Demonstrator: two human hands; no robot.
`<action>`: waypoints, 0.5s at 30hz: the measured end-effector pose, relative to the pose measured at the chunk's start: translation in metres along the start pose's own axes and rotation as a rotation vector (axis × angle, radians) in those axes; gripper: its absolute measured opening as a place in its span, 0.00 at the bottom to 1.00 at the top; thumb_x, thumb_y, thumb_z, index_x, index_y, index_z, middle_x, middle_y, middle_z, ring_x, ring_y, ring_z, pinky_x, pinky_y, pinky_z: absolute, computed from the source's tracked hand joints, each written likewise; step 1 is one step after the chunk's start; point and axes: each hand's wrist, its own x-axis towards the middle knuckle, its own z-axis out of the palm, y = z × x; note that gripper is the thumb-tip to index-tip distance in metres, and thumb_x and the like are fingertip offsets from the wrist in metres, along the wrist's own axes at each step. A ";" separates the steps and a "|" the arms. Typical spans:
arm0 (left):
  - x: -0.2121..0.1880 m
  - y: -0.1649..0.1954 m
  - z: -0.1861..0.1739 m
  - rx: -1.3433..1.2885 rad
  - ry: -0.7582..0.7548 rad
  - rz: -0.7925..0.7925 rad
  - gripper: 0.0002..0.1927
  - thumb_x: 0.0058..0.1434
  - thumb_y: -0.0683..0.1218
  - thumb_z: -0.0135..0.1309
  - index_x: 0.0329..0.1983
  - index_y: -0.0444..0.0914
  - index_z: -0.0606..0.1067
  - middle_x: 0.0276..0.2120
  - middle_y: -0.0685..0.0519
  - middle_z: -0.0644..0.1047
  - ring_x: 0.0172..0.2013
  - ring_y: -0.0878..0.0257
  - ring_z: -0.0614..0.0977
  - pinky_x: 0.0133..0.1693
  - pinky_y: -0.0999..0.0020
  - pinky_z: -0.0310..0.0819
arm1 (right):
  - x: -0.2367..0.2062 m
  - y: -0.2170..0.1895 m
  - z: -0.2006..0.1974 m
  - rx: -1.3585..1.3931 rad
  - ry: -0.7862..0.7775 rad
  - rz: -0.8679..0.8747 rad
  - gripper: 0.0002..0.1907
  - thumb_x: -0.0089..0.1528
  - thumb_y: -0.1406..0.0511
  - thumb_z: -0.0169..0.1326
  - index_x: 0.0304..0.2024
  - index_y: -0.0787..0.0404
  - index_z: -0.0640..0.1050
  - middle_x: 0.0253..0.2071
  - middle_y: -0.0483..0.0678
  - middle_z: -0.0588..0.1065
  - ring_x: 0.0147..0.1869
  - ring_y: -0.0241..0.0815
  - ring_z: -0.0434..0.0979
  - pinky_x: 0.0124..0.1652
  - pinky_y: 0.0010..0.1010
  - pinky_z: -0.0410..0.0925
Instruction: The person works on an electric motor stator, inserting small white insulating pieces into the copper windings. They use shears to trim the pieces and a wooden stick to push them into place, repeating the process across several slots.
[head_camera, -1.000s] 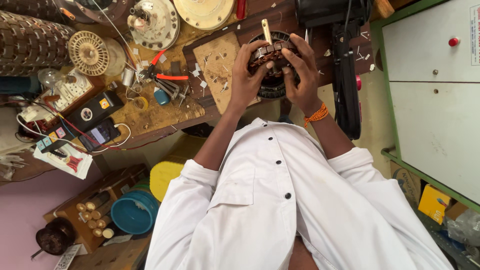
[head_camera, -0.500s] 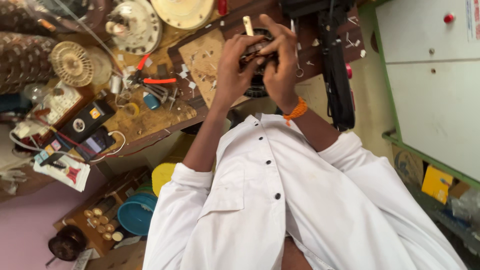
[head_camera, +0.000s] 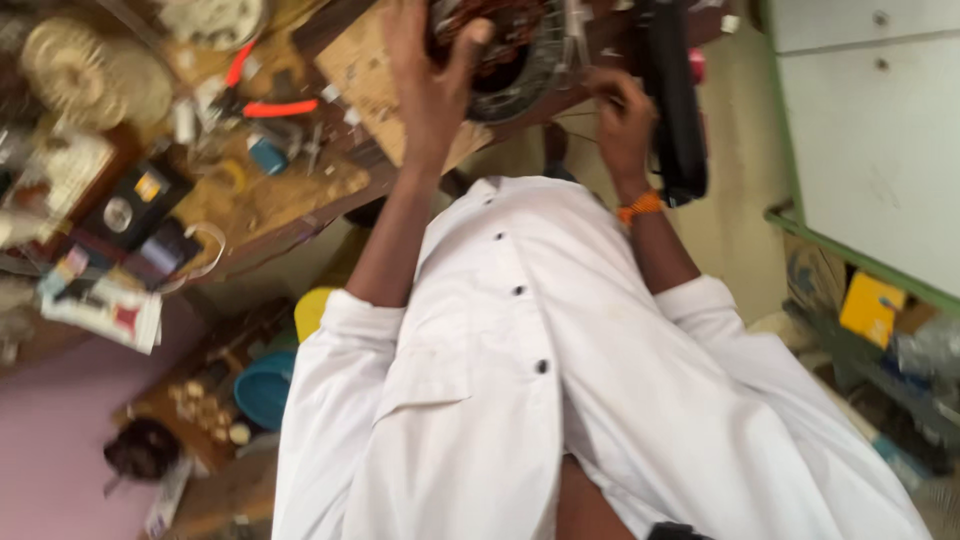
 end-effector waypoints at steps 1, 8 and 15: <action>-0.005 -0.012 -0.010 0.009 0.040 0.018 0.31 0.73 0.55 0.61 0.72 0.43 0.63 0.66 0.49 0.68 0.66 0.51 0.71 0.66 0.56 0.68 | -0.005 0.016 0.000 0.004 -0.031 -0.093 0.15 0.64 0.81 0.49 0.49 0.68 0.81 0.48 0.52 0.81 0.51 0.41 0.83 0.51 0.29 0.75; -0.083 -0.091 -0.131 -0.005 0.218 -0.513 0.23 0.77 0.60 0.43 0.59 0.43 0.80 0.34 0.53 0.81 0.31 0.68 0.76 0.36 0.69 0.71 | -0.022 0.049 0.013 0.003 -0.346 -0.011 0.19 0.64 0.82 0.43 0.51 0.71 0.81 0.48 0.56 0.81 0.48 0.40 0.83 0.47 0.29 0.74; -0.149 -0.089 -0.107 0.369 -0.018 -0.548 0.25 0.61 0.48 0.61 0.59 0.34 0.73 0.45 0.40 0.77 0.46 0.48 0.78 0.49 0.54 0.73 | -0.015 0.020 0.039 -0.129 -0.577 -0.036 0.17 0.65 0.79 0.46 0.50 0.68 0.82 0.42 0.55 0.81 0.46 0.40 0.83 0.44 0.29 0.74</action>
